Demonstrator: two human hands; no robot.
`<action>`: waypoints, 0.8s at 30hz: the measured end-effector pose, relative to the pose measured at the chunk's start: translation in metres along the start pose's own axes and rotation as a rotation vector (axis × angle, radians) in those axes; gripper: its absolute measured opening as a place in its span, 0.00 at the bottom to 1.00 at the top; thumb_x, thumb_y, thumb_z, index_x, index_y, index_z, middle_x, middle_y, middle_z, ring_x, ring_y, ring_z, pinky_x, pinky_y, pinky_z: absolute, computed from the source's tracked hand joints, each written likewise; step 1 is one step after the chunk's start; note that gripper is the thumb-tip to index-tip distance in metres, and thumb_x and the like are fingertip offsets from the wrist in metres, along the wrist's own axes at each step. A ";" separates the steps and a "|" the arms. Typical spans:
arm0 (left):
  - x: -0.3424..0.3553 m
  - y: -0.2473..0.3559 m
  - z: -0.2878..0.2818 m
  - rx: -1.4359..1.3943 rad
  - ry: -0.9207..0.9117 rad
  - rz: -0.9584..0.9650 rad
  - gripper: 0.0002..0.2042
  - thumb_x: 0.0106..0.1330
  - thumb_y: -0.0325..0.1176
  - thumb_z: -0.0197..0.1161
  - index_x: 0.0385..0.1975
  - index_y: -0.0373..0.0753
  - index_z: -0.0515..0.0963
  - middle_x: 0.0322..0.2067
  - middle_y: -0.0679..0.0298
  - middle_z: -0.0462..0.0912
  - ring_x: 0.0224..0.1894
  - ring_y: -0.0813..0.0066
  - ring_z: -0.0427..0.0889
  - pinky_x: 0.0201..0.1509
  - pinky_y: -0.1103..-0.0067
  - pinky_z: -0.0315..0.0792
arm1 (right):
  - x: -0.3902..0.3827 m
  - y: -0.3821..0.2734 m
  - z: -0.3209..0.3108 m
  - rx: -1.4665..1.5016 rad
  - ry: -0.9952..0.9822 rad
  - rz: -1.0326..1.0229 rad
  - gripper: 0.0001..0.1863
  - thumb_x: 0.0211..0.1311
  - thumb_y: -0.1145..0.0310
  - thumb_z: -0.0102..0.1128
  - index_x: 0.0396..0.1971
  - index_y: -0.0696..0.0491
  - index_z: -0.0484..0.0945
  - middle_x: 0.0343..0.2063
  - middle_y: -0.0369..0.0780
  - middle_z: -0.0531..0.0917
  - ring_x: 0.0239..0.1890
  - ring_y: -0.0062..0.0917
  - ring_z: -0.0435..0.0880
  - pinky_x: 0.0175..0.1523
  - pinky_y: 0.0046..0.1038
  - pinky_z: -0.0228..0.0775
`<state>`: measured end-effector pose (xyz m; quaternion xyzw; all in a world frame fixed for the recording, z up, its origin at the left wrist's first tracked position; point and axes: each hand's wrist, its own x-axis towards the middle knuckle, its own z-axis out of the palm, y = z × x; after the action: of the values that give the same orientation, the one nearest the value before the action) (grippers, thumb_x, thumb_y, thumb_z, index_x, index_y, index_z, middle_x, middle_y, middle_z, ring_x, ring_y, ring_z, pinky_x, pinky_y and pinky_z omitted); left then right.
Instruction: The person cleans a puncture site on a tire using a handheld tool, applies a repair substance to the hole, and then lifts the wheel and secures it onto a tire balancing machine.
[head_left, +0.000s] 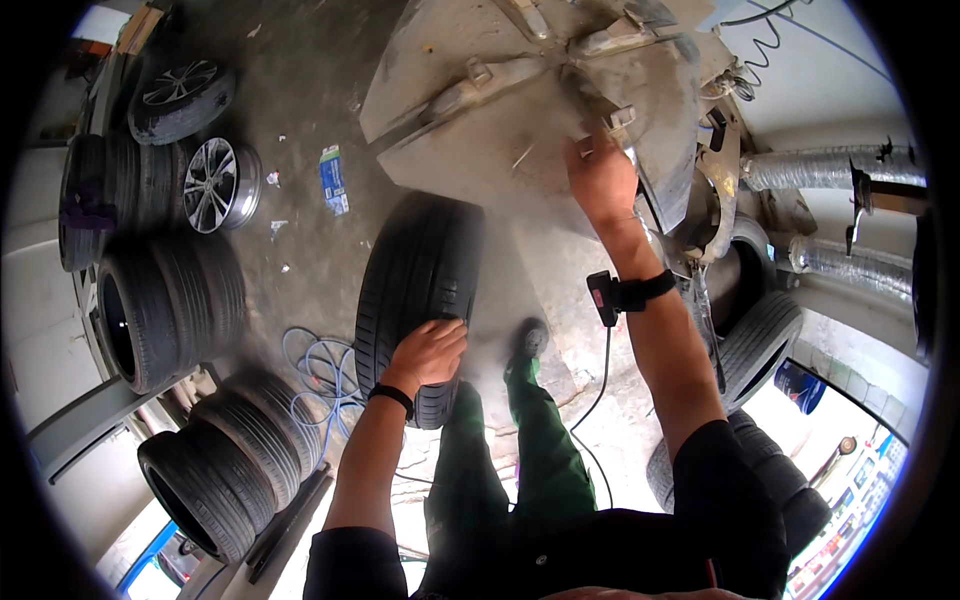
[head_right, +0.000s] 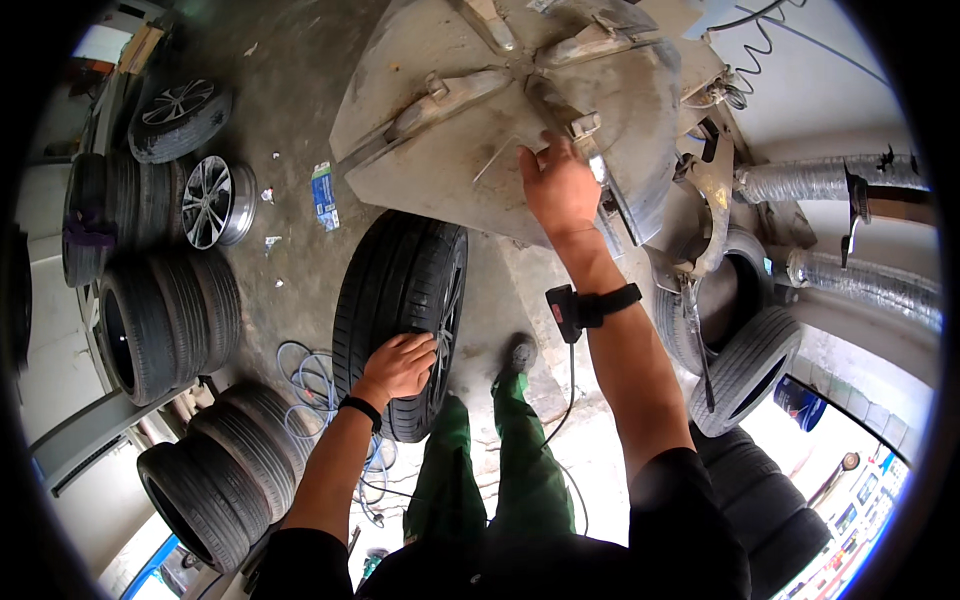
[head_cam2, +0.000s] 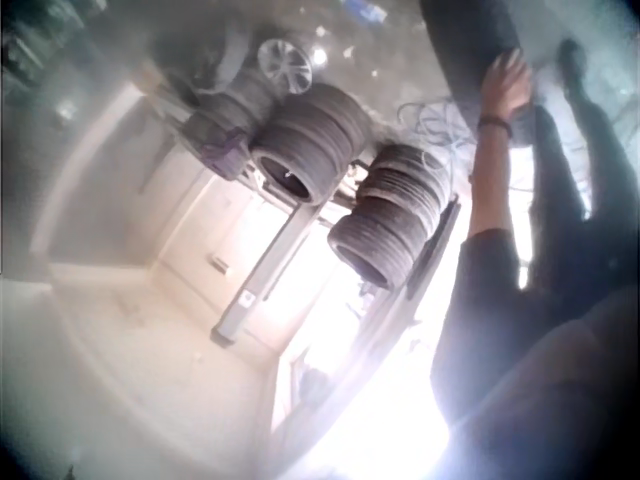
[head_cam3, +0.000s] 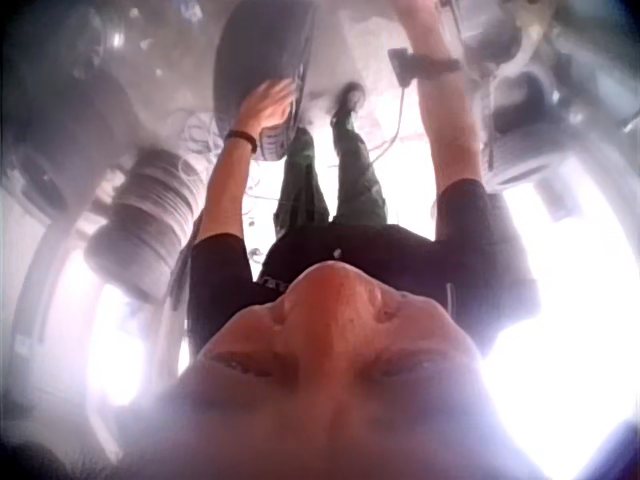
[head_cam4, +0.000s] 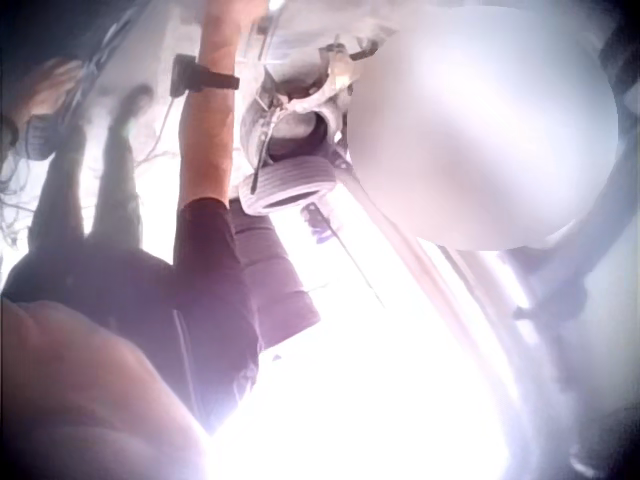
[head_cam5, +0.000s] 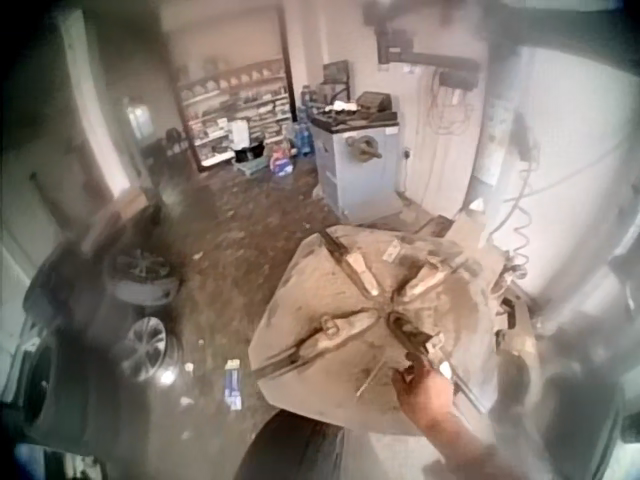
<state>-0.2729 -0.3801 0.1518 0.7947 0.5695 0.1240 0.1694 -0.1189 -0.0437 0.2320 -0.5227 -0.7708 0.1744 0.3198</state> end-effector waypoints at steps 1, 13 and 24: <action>-0.004 0.001 0.000 0.009 -0.003 0.005 0.07 0.56 0.34 0.61 0.33 0.42 0.80 0.49 0.67 0.82 0.60 0.72 0.75 0.61 0.72 0.70 | -0.003 -0.003 -0.002 0.019 -0.003 0.030 0.10 0.63 0.63 0.64 0.38 0.53 0.82 0.28 0.43 0.83 0.30 0.40 0.83 0.35 0.38 0.75; -0.039 0.019 0.025 0.010 0.052 -0.018 0.08 0.55 0.35 0.62 0.33 0.44 0.82 0.42 0.69 0.84 0.53 0.73 0.79 0.60 0.73 0.70 | -0.266 -0.080 0.074 0.125 -0.769 0.538 0.46 0.58 0.45 0.68 0.61 0.68 0.60 0.52 0.63 0.76 0.55 0.55 0.78 0.58 0.43 0.73; -0.089 0.027 0.027 0.146 0.213 -0.018 0.15 0.58 0.35 0.59 0.45 0.41 0.81 0.48 0.66 0.82 0.56 0.71 0.77 0.67 0.71 0.65 | -0.276 -0.141 0.102 -0.151 -1.023 0.392 0.61 0.50 0.32 0.68 0.57 0.78 0.54 0.48 0.70 0.77 0.55 0.60 0.78 0.59 0.44 0.73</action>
<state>-0.2676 -0.4762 0.1385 0.7822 0.5988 0.1643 0.0507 -0.2163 -0.3458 0.1562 -0.5266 -0.7264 0.4067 -0.1722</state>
